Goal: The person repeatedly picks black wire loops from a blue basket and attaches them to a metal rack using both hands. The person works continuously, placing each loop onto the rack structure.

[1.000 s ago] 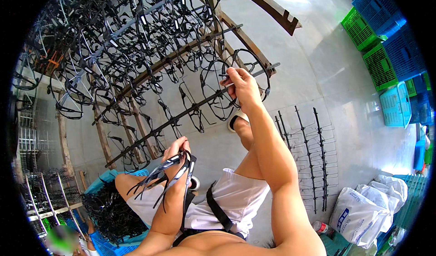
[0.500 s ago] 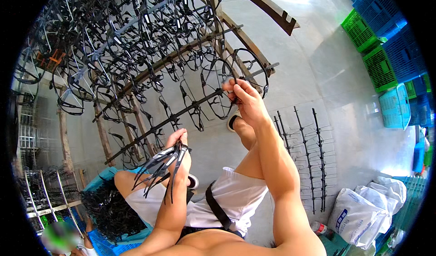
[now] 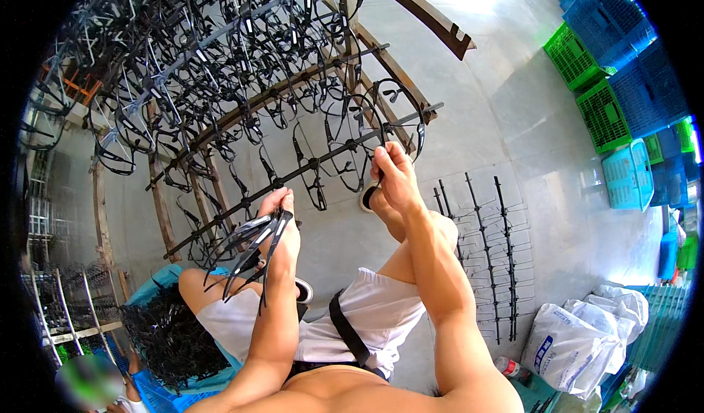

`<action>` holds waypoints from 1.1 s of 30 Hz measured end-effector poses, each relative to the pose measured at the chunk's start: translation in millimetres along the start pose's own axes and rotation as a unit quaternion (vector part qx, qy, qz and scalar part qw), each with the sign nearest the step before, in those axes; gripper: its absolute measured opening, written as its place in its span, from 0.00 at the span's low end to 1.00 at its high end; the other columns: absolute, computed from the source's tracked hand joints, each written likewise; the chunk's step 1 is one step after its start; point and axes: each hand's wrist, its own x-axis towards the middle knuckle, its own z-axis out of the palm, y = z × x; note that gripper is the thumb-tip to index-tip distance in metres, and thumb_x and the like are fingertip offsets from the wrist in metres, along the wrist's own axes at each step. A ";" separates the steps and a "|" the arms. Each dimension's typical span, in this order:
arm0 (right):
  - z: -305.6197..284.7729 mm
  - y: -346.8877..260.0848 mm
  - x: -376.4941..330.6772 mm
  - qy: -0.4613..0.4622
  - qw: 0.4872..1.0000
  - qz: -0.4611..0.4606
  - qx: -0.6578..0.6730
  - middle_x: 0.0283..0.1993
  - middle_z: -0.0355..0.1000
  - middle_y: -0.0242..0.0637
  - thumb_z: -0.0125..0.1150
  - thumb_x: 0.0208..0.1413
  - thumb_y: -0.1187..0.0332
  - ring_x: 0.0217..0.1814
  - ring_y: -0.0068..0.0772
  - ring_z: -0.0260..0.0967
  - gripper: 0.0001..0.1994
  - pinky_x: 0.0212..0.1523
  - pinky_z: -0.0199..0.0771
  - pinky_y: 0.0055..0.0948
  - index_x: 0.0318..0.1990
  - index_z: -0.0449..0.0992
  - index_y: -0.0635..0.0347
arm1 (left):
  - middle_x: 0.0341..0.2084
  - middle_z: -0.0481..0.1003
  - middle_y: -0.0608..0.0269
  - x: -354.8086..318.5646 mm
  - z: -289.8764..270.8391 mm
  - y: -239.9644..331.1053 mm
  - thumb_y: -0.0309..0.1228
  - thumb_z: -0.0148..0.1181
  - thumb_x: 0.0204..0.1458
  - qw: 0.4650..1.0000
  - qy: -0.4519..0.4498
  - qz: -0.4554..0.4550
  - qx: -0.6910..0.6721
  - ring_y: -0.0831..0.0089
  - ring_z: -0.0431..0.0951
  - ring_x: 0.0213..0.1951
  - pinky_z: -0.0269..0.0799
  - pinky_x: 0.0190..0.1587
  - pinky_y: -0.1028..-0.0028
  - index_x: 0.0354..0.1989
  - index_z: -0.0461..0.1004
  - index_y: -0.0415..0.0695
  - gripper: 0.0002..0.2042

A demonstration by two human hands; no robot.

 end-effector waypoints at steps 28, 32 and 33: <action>127.8 -8.9 -114.3 -0.238 0.942 0.233 -0.029 0.37 0.71 0.28 0.59 0.56 0.73 0.38 0.17 0.66 0.06 0.38 0.66 0.18 0.39 0.73 0.63 | 0.50 0.71 0.54 -30.4 -83.2 17.1 0.27 0.61 0.51 0.789 -0.256 -0.200 -0.521 0.65 0.71 0.51 0.65 0.56 0.68 0.47 0.73 0.40 0.14; 135.5 -17.9 -118.6 -0.205 0.947 0.211 -0.131 0.33 0.71 0.29 0.62 0.54 0.72 0.36 0.17 0.66 0.05 0.37 0.66 0.19 0.34 0.73 0.64 | 0.48 0.72 0.53 -36.7 -87.4 17.7 0.24 0.55 0.49 0.791 -0.235 -0.237 -0.512 0.63 0.71 0.51 0.66 0.55 0.66 0.45 0.72 0.39 0.14; 134.7 -20.0 -118.5 -0.227 0.935 0.161 -0.218 0.32 0.72 0.29 0.62 0.54 0.72 0.35 0.17 0.66 0.05 0.36 0.66 0.19 0.33 0.73 0.64 | 0.47 0.72 0.52 -38.0 -87.1 22.9 0.26 0.54 0.48 0.793 -0.216 -0.263 -0.504 0.61 0.71 0.51 0.66 0.55 0.64 0.44 0.72 0.39 0.14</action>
